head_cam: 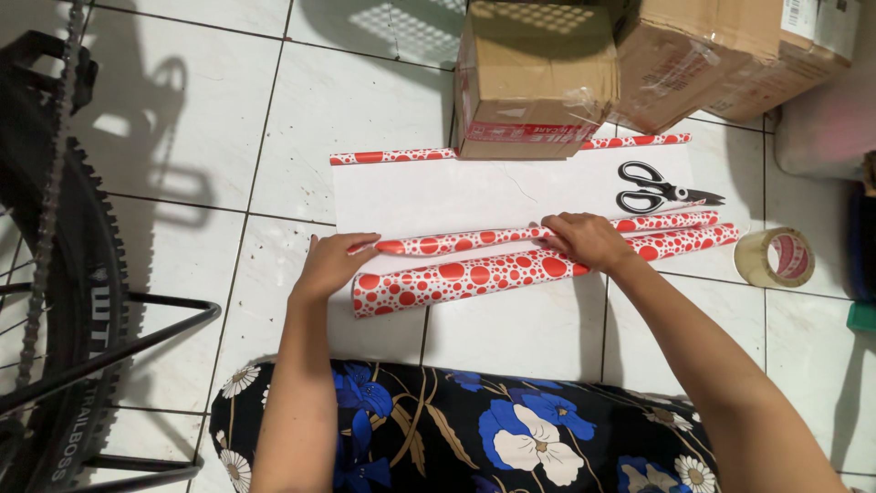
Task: The person prepares a sheet of red and white polka dot wrapping paper by taping two strips together. They then place a small cardboard box onto the paper and begin to fold the paper around the box.
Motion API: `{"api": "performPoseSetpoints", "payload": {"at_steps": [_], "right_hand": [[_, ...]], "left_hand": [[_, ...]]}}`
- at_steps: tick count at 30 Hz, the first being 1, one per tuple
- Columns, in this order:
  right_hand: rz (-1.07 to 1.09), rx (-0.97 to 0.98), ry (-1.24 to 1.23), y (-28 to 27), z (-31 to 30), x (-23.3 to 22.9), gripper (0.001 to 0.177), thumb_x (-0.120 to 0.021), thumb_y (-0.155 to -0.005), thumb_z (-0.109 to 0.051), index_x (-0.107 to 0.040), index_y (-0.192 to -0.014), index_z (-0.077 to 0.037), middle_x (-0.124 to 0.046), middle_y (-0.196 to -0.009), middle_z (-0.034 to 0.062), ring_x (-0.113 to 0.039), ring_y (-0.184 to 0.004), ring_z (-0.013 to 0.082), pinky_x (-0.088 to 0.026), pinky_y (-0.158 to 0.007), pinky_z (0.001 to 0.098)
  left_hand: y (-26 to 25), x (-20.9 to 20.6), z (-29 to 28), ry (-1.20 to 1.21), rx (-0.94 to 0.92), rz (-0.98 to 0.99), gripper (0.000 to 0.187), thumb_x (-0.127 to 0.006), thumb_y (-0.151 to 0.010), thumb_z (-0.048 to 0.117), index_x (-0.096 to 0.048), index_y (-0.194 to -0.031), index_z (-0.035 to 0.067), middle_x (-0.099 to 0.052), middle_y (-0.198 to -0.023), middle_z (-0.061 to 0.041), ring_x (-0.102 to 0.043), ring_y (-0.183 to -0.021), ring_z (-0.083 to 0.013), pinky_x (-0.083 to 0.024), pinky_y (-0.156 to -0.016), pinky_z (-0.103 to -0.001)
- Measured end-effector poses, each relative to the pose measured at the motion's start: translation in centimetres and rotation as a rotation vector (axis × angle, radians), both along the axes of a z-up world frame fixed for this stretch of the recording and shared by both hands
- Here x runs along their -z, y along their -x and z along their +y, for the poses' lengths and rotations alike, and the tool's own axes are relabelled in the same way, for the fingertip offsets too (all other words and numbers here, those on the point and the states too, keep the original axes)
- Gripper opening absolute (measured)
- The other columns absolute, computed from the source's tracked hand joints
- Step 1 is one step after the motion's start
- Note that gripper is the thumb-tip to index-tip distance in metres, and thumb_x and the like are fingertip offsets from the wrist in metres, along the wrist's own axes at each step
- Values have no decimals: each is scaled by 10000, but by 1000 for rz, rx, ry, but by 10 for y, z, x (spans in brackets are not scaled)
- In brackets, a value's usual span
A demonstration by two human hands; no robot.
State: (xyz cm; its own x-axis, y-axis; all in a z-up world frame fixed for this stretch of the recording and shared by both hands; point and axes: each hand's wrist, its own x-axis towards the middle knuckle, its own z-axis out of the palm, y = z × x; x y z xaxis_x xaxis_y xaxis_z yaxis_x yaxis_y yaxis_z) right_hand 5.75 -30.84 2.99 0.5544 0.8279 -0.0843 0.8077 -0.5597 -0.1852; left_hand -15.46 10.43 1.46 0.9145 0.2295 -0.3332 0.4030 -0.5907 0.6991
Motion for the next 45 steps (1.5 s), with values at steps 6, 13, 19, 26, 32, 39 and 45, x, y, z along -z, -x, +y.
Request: {"api": "performPoseSetpoints", "payload": {"at_steps": [6,13,19,26,32,39,45], "right_hand": [[220,251,173,-18,14,-12,434,-555,-979,-478,-560,-1232,-125,-761,-876,126,-724,-800,365,-549,-750,492],[196,56,233,-34,28,-9,549,-515,-934,-586,-722,-1181,-142,-665,-1250,112,-666,-1059,343,-534,-889,451],[388,240,395,-38,44,-14,755,-414,-914,-717,-791,-1049,-78,-705,-1198,75,-680,-1109,294,-529,-963,398],[182,216,397,-24,53,-5,590,-468,-944,-625,-809,-1045,-153,-727,-1092,100,-687,-1036,300,-541,-931,428],[169,139,-29,-15,31,5,408,-704,-890,-355,-603,-1205,-117,-622,-1052,152,-678,-880,327,-541,-752,451],[92,63,-146,-13,19,16,320,-762,-881,-231,-610,-1115,-73,-623,-1011,119,-677,-878,330,-566,-769,423],[77,47,-124,-5,15,8,256,-695,-855,-90,-668,-1109,-103,-656,-1026,102,-690,-909,326,-580,-788,419]], "left_hand": [[-19,9,1,-85,-112,-10,432,-500,-1017,497,-752,-1100,156,-762,-830,-128,-711,-822,-317,-355,-1135,-474],[-28,21,8,-128,-132,-5,347,-541,-976,402,-755,-1000,130,-754,-790,-118,-697,-841,-324,-318,-1139,-536],[-34,15,9,-160,-131,50,186,-677,-810,245,-766,-933,137,-765,-864,-62,-701,-903,-290,-216,-1166,-624],[-38,6,-9,-396,-78,107,176,-618,-854,88,-770,-890,169,-765,-796,-65,-725,-846,-262,-147,-1295,-627],[-39,25,-4,-398,-122,-31,157,-597,-1020,181,-726,-960,117,-748,-936,-98,-698,-896,-318,-237,-1135,-705],[-38,33,-13,-522,-239,-106,168,-683,-838,126,-667,-1001,92,-719,-944,-78,-672,-955,-298,-302,-1068,-670],[-39,54,-48,-724,-11,-170,61,-662,-890,35,-681,-912,90,-651,-1090,-91,-601,-1065,-262,-486,-947,-423]]}}
